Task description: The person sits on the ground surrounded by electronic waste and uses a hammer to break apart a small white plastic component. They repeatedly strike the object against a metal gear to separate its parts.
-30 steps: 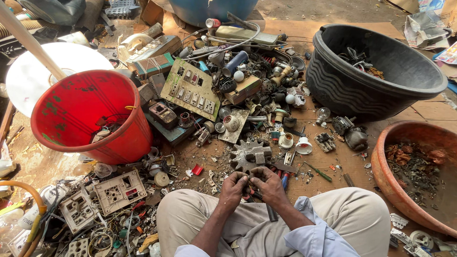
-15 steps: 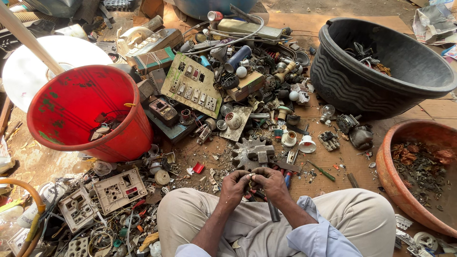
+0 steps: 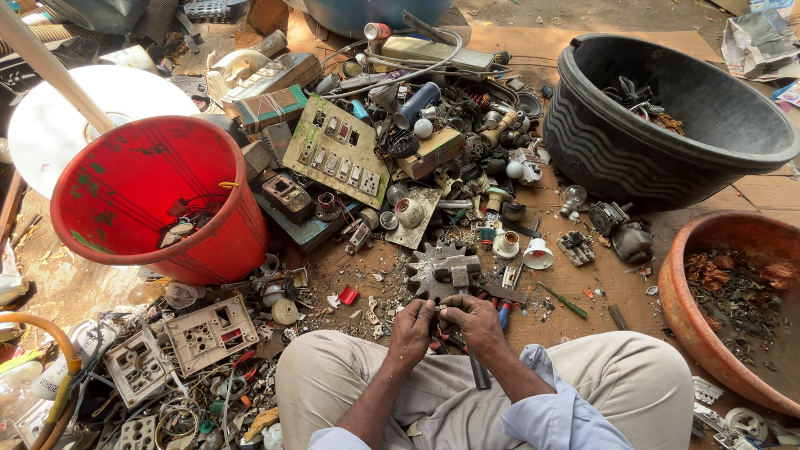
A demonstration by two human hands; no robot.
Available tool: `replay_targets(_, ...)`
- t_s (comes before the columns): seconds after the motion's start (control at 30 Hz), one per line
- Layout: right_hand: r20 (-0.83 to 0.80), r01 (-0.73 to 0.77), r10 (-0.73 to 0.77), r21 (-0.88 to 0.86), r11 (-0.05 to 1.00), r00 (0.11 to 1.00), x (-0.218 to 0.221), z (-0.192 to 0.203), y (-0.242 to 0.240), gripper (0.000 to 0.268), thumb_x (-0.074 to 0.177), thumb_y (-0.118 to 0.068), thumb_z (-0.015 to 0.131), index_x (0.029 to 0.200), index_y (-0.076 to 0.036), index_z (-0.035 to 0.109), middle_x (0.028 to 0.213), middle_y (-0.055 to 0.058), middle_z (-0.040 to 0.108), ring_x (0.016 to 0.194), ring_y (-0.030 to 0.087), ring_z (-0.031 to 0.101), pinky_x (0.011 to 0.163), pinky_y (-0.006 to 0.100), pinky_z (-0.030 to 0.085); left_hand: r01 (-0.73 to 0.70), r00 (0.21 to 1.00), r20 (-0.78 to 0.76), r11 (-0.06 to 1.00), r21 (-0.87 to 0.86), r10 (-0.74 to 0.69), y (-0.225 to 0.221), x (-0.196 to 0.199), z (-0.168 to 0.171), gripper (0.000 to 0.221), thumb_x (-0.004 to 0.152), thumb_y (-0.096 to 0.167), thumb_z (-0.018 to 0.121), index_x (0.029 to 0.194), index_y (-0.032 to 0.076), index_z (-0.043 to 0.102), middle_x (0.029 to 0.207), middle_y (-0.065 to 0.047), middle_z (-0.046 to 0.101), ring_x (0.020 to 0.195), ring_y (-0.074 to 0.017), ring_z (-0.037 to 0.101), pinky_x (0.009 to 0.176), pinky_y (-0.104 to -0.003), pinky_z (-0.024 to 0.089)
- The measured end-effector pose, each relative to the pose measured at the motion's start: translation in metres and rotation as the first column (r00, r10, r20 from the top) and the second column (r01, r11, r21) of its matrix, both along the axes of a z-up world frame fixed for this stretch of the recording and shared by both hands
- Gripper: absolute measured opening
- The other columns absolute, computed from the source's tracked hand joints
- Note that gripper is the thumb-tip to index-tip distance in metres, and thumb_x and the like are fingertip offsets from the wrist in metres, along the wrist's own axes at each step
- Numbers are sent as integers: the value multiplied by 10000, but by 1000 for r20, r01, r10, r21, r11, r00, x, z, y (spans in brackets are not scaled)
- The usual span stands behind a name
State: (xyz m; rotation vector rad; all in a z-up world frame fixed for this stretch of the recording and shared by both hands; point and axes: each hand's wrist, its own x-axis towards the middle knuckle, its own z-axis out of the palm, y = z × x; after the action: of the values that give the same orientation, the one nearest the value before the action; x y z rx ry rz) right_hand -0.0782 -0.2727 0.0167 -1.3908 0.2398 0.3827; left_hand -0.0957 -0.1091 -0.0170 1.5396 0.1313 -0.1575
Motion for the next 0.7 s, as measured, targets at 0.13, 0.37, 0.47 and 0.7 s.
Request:
replay_targets(0.13,30,-4,5,-30,1000,1000,2,-1,-2,183,903,-54,695,1030,74,727,802,118,732,652,158,691,622,300,608,-20,994,-110,948,-318,-16,1,-1,13,238,1020,296,563,1003,74,648,731,2,648,574,-90,639,457,-249,512)
replay_targets(0.37,37,-13,14,-19,1000,999,1,-3,0,174,892,-47,702,1026,63,719,831,103,737,678,150,699,637,288,609,5,1000,-21,999,-46,-6,0,1,8,399,1099,341,548,923,0,656,714,-43,638,563,-84,609,441,-238,499)
replay_targets(0.47,25,0,0,-24,1000,1000,2,-3,0,175,896,-49,695,1029,62,721,826,109,738,673,150,699,630,286,607,-19,997,-82,974,-225,0,0,-1,13,262,1049,317,556,989,73,631,732,-30,652,571,-86,626,459,-232,510)
replay_targets(0.7,41,-18,19,-26,999,999,0,-6,2,188,895,-46,701,1043,68,721,826,100,739,667,143,692,623,279,597,3,999,-44,993,-117,-8,-2,1,9,384,1096,318,531,912,-8,615,717,-52,629,539,-104,619,409,-249,514)
